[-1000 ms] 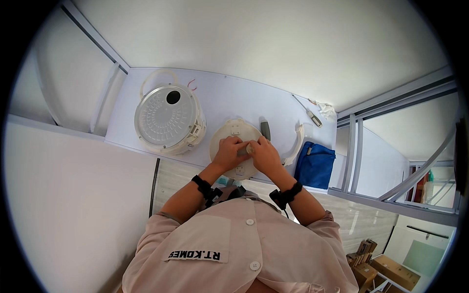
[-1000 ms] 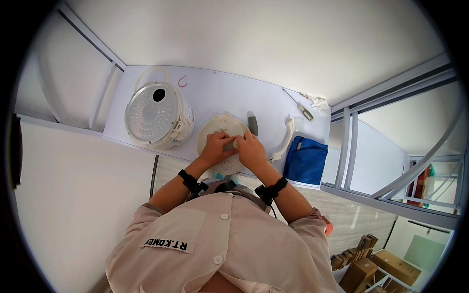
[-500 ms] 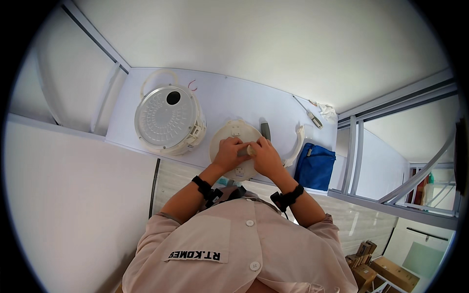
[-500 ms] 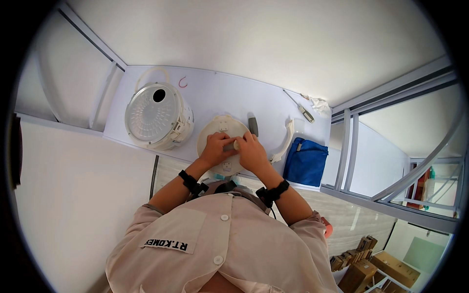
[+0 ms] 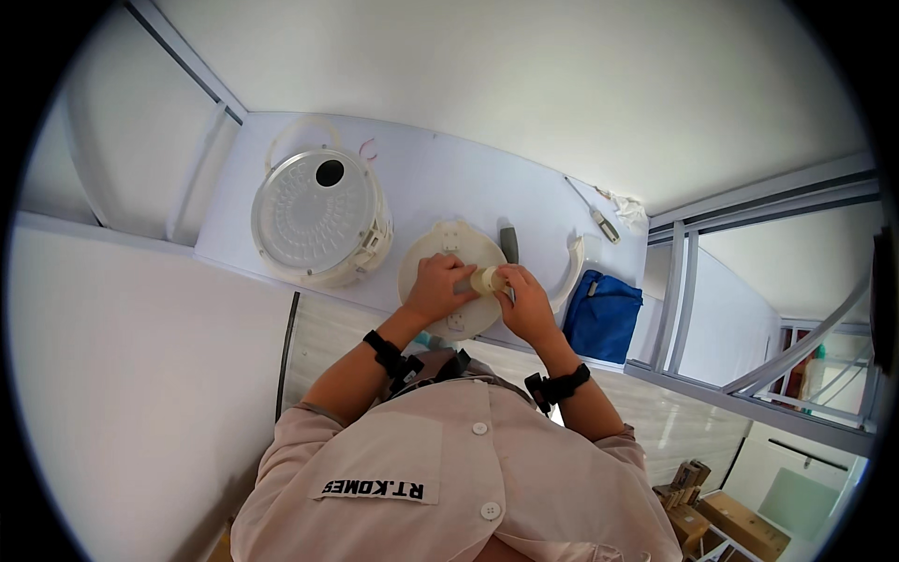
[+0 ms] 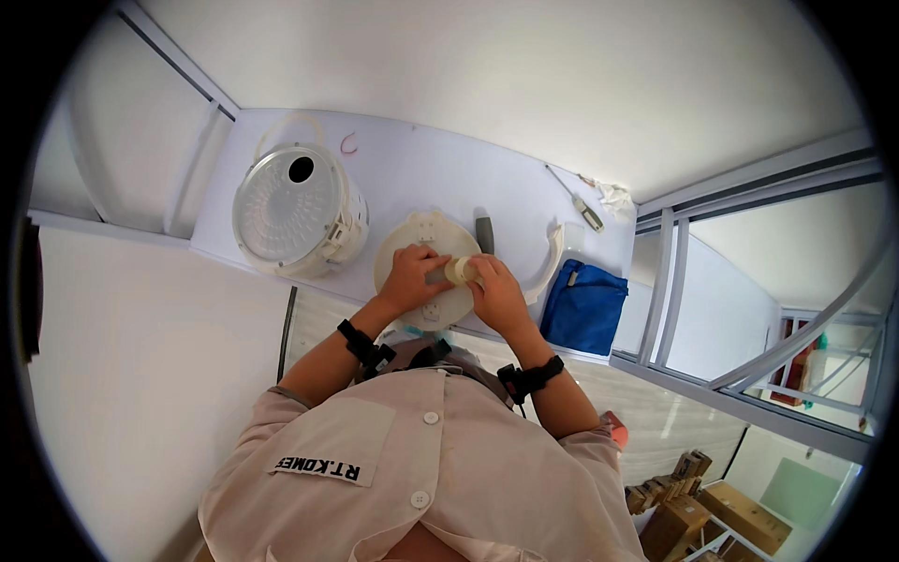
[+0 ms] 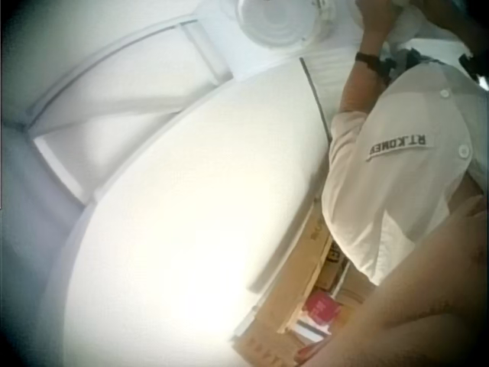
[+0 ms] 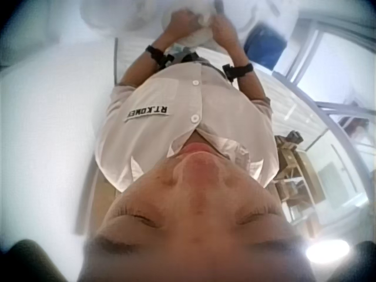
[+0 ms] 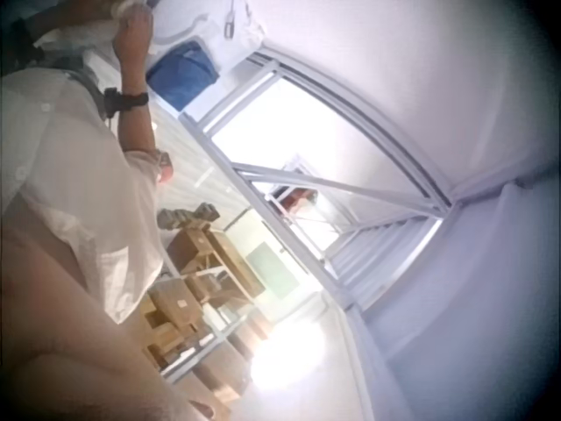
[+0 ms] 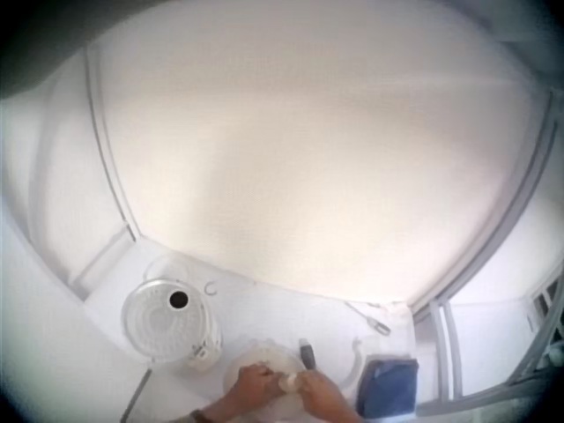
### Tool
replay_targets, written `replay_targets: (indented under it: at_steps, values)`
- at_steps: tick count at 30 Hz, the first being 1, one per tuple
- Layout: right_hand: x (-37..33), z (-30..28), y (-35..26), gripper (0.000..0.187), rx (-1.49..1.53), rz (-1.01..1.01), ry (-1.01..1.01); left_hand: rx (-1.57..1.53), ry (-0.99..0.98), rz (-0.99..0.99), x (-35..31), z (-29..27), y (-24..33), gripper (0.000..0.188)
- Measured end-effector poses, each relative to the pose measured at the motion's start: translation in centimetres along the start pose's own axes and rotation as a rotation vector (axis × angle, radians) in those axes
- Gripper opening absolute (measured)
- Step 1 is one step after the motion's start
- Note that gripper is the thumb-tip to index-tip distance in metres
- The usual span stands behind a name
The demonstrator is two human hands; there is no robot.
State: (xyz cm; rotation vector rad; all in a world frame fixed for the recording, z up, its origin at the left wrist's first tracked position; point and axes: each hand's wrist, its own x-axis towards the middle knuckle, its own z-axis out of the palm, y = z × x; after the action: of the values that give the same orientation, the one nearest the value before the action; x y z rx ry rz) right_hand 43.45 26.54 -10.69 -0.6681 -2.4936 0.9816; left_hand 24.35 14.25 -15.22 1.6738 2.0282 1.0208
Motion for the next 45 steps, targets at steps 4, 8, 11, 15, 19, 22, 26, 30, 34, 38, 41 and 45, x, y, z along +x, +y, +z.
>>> replay_targets:
  at_steps: [4, 8, 11, 15, 19, 22, 26, 30, 34, 38, 41, 45]
  values:
    - [-0.3, 0.3, 0.0, 0.035, -0.058, -0.043, 0.006, -0.003, 0.023, 0.011, -0.2, 0.0, -0.1, 0.048]
    - [-0.4, 0.6, 0.0, 0.035, -0.044, -0.041, -0.002, 0.001, 0.051, 0.014, -0.4, 0.2, 0.0, 0.047]
    - [-0.7, 0.7, 0.2, 0.036, 0.062, 0.002, 0.021, -0.021, 0.048, 0.001, -0.5, 0.3, -0.2, 0.048]
    - [-1.7, 1.3, 1.2, 0.039, 0.255, 0.112, 0.069, -0.031, 0.066, -0.014, -0.6, 0.6, 0.1, 0.048]
    - [-2.2, 1.5, 1.7, 0.038, 0.363, 0.161, 0.077, -0.029, 0.076, -0.034, -0.7, 0.9, 0.0, 0.047]
    - [-2.1, 1.7, 1.8, 0.039, 0.367, 0.148, 0.091, -0.019, 0.084, -0.023, -0.7, 1.0, 0.0, 0.047]
    - [-1.7, 1.5, 1.2, 0.038, 0.174, 0.036, 0.086, -0.020, 0.080, -0.023, -0.7, 0.8, 0.1, 0.048]
    - [-0.9, 1.5, -0.3, 0.033, -0.025, -0.053, 0.072, -0.016, 0.079, -0.028, -0.6, 0.9, 0.0, 0.048]
    - [-0.3, 2.0, -0.8, 0.028, -0.158, -0.071, 0.042, -0.019, 0.080, -0.024, -0.6, 0.9, 0.0, 0.048]
    - [0.1, 2.4, -0.9, 0.025, -0.227, -0.101, 0.029, -0.028, 0.075, -0.025, -0.6, 0.9, -0.1, 0.047]
    - [0.2, 2.6, -0.7, 0.024, -0.227, -0.094, 0.017, -0.040, 0.052, -0.037, -0.6, 0.5, 0.1, 0.047]
    - [0.4, 2.6, -0.6, 0.024, -0.224, -0.090, -0.002, -0.019, 0.078, -0.022, -0.5, 0.8, 0.0, 0.046]
